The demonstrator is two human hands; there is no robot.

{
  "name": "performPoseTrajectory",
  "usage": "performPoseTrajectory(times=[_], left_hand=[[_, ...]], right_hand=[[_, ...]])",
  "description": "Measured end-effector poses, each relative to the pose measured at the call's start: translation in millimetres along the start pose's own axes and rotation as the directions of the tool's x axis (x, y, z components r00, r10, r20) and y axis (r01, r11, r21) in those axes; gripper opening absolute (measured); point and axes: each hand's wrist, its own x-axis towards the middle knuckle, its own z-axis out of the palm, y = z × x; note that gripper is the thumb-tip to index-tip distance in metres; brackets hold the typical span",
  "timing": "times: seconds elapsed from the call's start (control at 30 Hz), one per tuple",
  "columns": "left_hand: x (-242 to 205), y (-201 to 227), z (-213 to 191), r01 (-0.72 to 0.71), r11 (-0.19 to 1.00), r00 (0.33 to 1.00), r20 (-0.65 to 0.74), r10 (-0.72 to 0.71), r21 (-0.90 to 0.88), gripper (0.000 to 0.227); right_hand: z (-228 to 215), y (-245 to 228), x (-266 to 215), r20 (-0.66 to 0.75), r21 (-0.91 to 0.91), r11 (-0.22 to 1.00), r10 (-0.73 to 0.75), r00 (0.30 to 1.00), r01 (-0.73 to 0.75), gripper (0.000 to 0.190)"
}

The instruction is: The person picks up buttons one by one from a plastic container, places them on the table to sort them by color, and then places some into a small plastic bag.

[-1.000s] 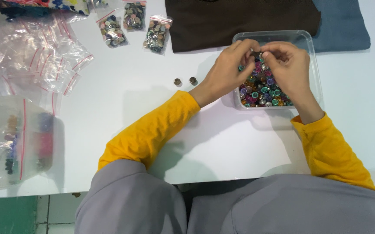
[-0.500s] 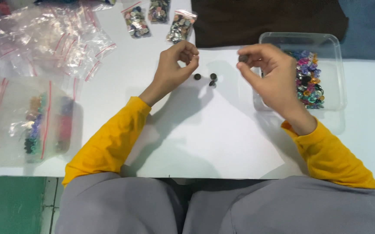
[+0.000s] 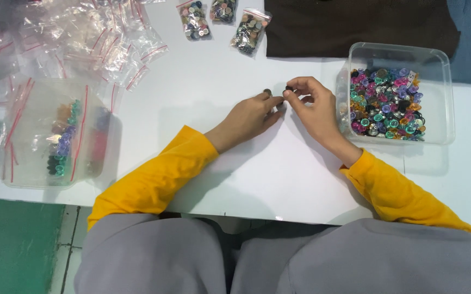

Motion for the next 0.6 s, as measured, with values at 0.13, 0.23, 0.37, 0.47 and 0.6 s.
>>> performPoseTrajectory(times=[0.13,0.23,0.37,0.47,0.6], left_hand=[[5.1,-6.0,13.9,0.004,0.998,1.0,0.024,-0.006,0.069,0.024],[-0.8,-2.3,8.4,-0.061,0.991,0.997,-0.039,0.066,0.117,0.015],[-9.2,-6.1,-17.4,-0.116,0.983,0.974,-0.179,0.142,0.145,0.014],[-22.1,-34.9,-22.7,-0.099,0.988,0.959,-0.252,0.128,0.122,0.016],[-39.8,-66.0,-28.8,0.018,0.999,0.935,-0.354,-0.028,-0.032,0.014]], right_hand=[[1.9,18.9,-8.8,-0.056,0.025,0.999,0.04,0.998,-0.038,0.018],[2.5,18.9,-13.7,-0.09,0.004,1.0,0.002,0.996,-0.001,0.015],[7.1,12.2,-12.8,-0.128,0.002,0.996,-0.089,0.988,0.09,0.014],[16.5,2.6,-11.3,-0.121,-0.042,0.982,-0.189,0.974,0.185,0.019],[38.4,10.5,-4.1,0.001,-0.31,0.87,-0.403,0.915,0.383,0.016]])
